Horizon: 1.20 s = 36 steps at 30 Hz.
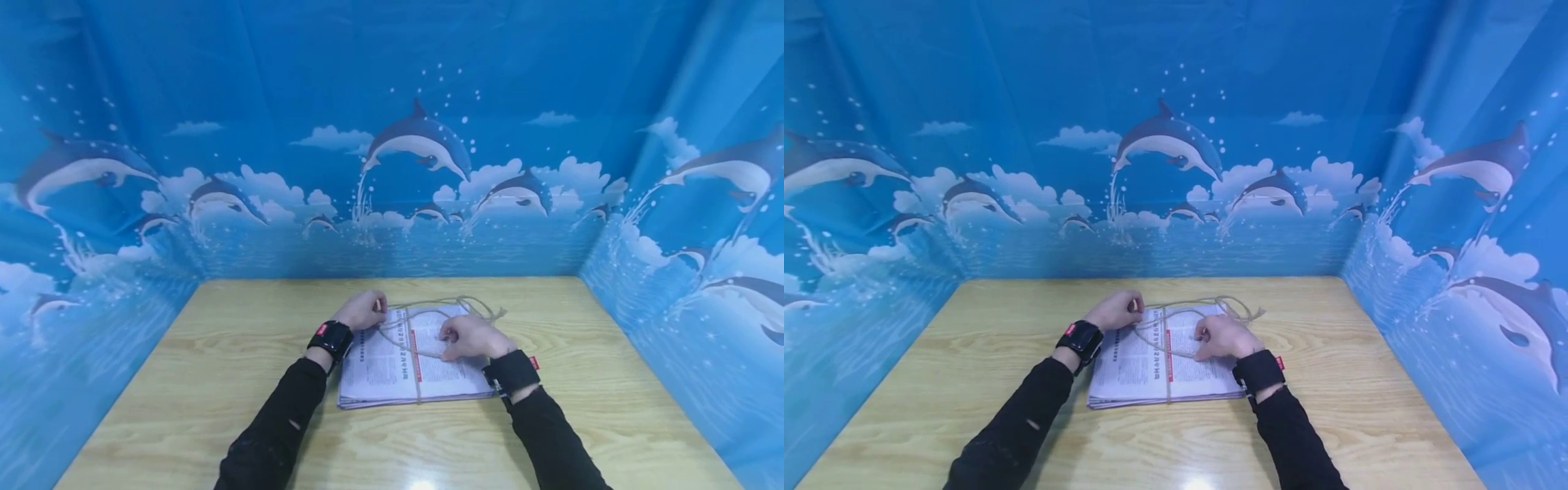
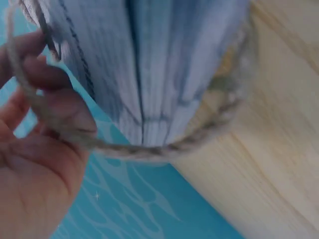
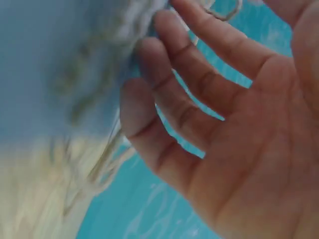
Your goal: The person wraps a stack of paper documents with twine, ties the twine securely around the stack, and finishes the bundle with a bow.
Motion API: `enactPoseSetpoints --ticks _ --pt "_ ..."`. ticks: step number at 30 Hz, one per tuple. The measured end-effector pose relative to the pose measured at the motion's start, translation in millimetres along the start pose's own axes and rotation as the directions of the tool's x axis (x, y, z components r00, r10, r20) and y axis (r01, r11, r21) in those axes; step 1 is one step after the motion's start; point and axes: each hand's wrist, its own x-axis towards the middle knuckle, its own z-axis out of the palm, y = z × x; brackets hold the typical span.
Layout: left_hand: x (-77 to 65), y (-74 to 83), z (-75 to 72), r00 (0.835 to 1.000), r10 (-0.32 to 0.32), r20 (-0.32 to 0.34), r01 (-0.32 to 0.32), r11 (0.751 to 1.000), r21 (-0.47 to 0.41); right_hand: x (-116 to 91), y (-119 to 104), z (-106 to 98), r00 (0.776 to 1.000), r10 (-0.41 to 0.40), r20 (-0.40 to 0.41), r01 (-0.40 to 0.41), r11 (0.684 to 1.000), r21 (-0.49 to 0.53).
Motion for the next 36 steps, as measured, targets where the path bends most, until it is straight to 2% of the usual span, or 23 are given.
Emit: enactPoseSetpoints --ticks 4,7,13,17,23,27,29,36 --pt "4.4 0.5 2.5 1.0 -0.018 -0.022 0.019 0.998 0.06 2.9 -15.7 7.2 0.999 -0.03 0.025 0.031 0.999 -0.045" --pt "6.9 -1.4 2.7 0.999 0.008 -0.04 -0.005 0.997 0.075 2.2 -23.1 10.5 0.998 -0.063 0.023 0.064 0.995 -0.07" --pt "7.7 -3.8 0.0 0.998 0.026 -0.051 -0.022 0.997 0.069 6.3 -27.5 18.8 0.987 -0.145 -0.065 0.139 0.986 -0.088" --pt "6.0 -7.8 0.0 0.998 0.003 -0.056 0.001 0.998 0.068 7.2 -26.1 19.8 0.987 -0.126 -0.095 0.121 0.991 -0.058" --pt "3.3 -13.1 1.7 0.997 0.023 -0.08 -0.014 0.994 0.108 3.2 -20.7 19.2 0.997 -0.076 -0.035 0.075 0.997 -0.029" --pt "0.5 -14.0 -0.5 0.995 0.047 -0.09 -0.044 0.999 0.026 0.9 -11.7 14.1 0.999 -0.032 -0.006 0.032 0.999 -0.015" --pt "-3.1 -15.4 -0.8 0.994 0.054 -0.091 -0.056 0.998 -0.021 -0.3 -4.3 10.4 1.0 -0.02 0.02 0.019 1.0 0.024" --pt "-17.0 -16.5 4.8 0.996 0.084 -0.022 -0.086 0.983 -0.16 -8.0 24.9 -4.4 0.998 0.006 0.057 -0.012 0.994 0.11"
